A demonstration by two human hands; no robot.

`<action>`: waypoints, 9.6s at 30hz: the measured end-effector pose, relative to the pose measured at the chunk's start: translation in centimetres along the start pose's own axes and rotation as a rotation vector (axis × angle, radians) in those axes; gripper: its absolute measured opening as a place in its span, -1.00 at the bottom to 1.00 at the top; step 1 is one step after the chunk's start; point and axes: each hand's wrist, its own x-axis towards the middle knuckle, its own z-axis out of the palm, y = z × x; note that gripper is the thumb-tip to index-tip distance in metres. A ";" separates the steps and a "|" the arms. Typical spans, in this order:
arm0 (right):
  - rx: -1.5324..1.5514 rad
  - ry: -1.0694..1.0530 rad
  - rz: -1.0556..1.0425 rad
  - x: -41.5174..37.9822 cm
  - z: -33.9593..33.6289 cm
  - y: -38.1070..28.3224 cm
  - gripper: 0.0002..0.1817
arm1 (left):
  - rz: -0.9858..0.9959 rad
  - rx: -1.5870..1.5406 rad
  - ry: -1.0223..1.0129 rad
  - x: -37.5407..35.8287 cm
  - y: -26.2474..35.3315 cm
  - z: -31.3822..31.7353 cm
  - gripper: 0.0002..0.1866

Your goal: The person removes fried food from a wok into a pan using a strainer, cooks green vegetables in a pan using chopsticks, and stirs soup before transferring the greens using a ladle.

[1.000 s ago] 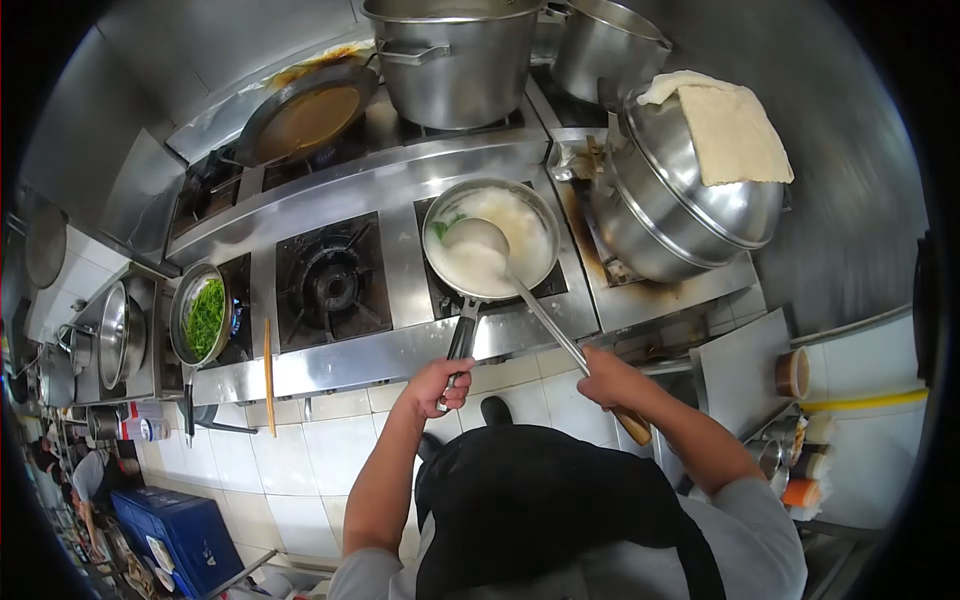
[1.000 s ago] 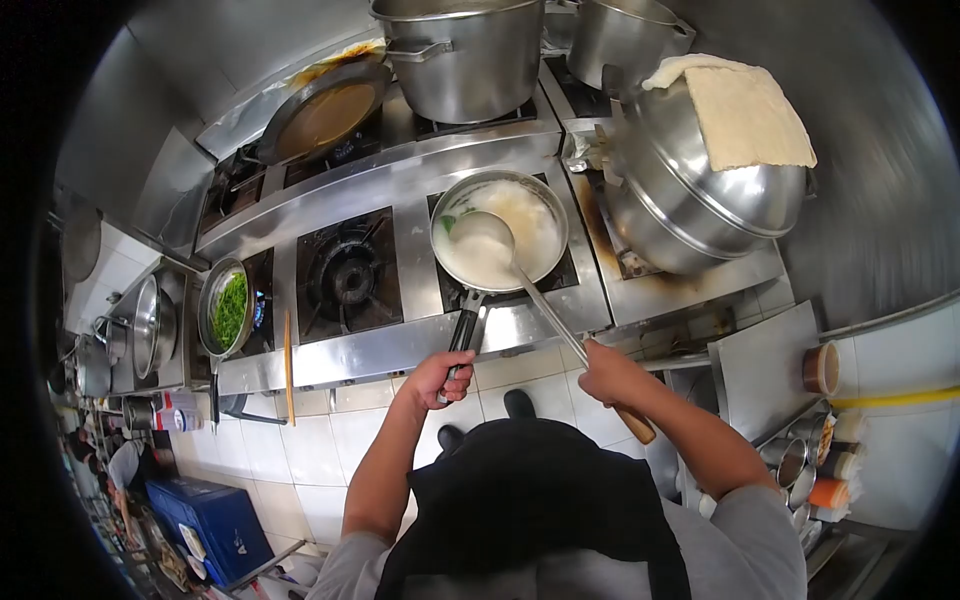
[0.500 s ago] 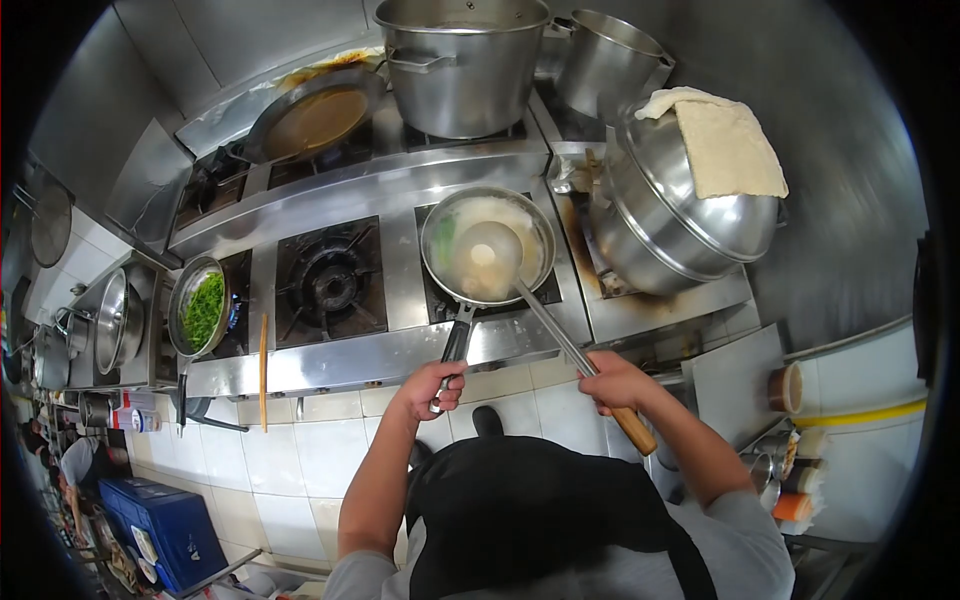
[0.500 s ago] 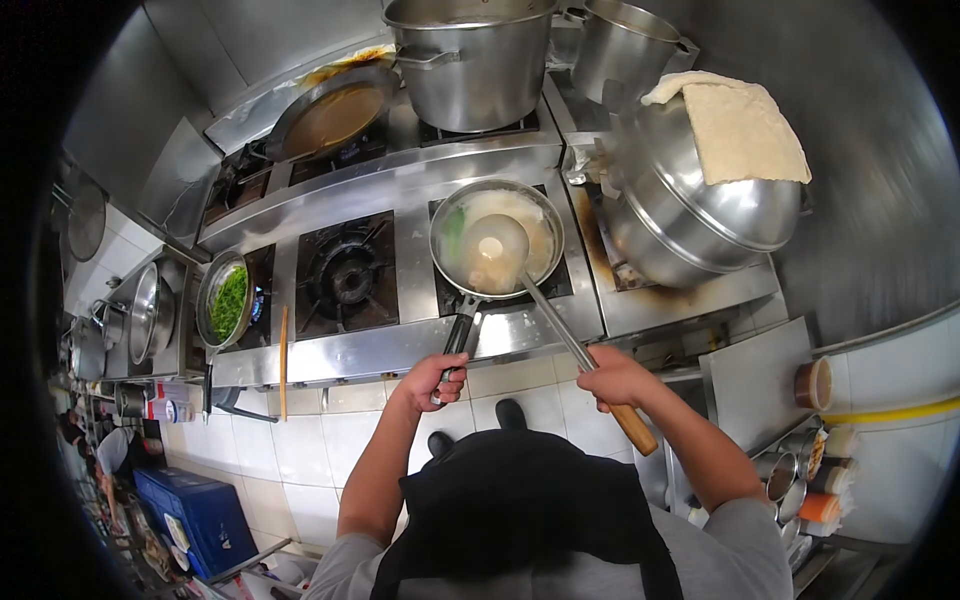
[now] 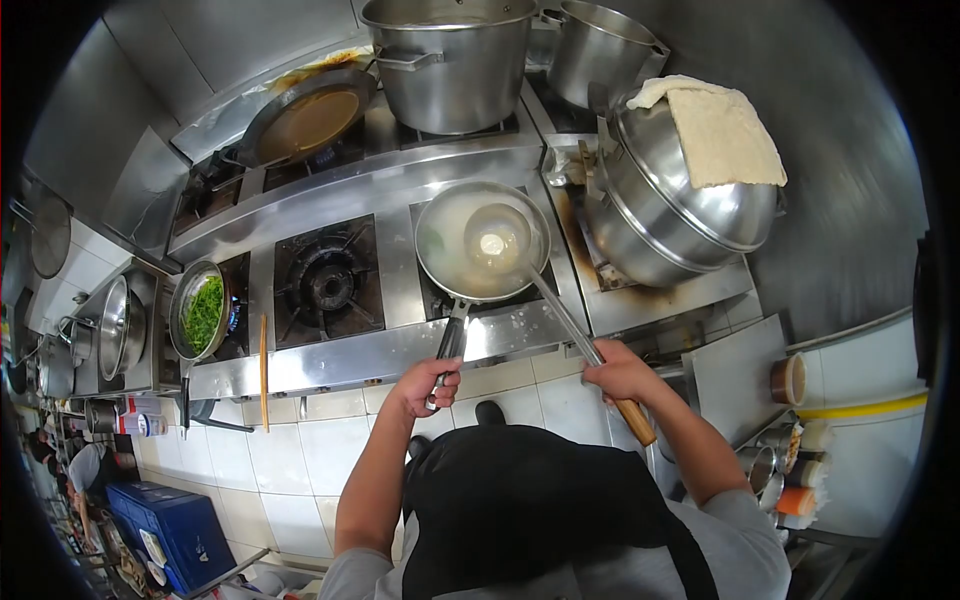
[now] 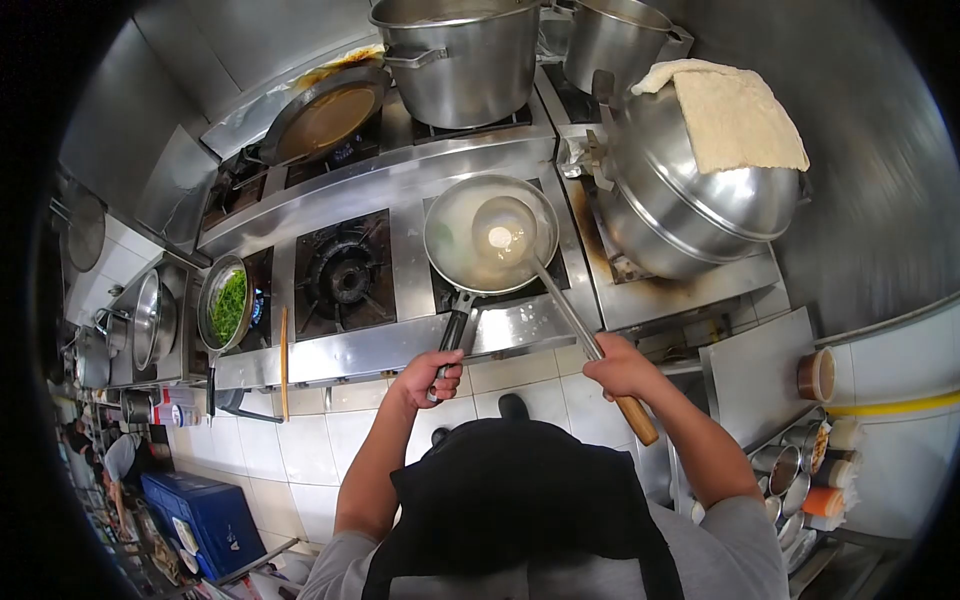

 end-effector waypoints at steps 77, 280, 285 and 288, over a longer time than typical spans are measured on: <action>-1.009 0.498 -0.240 7.7 -0.4 0.2 -0.62 | 0.022 -0.073 -0.040 -0.3 0.0 -0.5 -0.78; -0.340 0.127 -0.745 13.2 61.3 -46.2 -0.70 | 0.221 -0.004 0.279 -48.3 11.3 -41.5 -0.71; -0.198 0.291 -1.033 16.0 62.9 -45.5 -0.70 | 0.327 0.301 0.383 -49.4 8.5 -40.9 -0.69; -0.344 0.202 -1.192 14.3 63.1 -43.4 -0.71 | 0.269 0.315 0.469 -50.2 9.2 -40.1 -0.69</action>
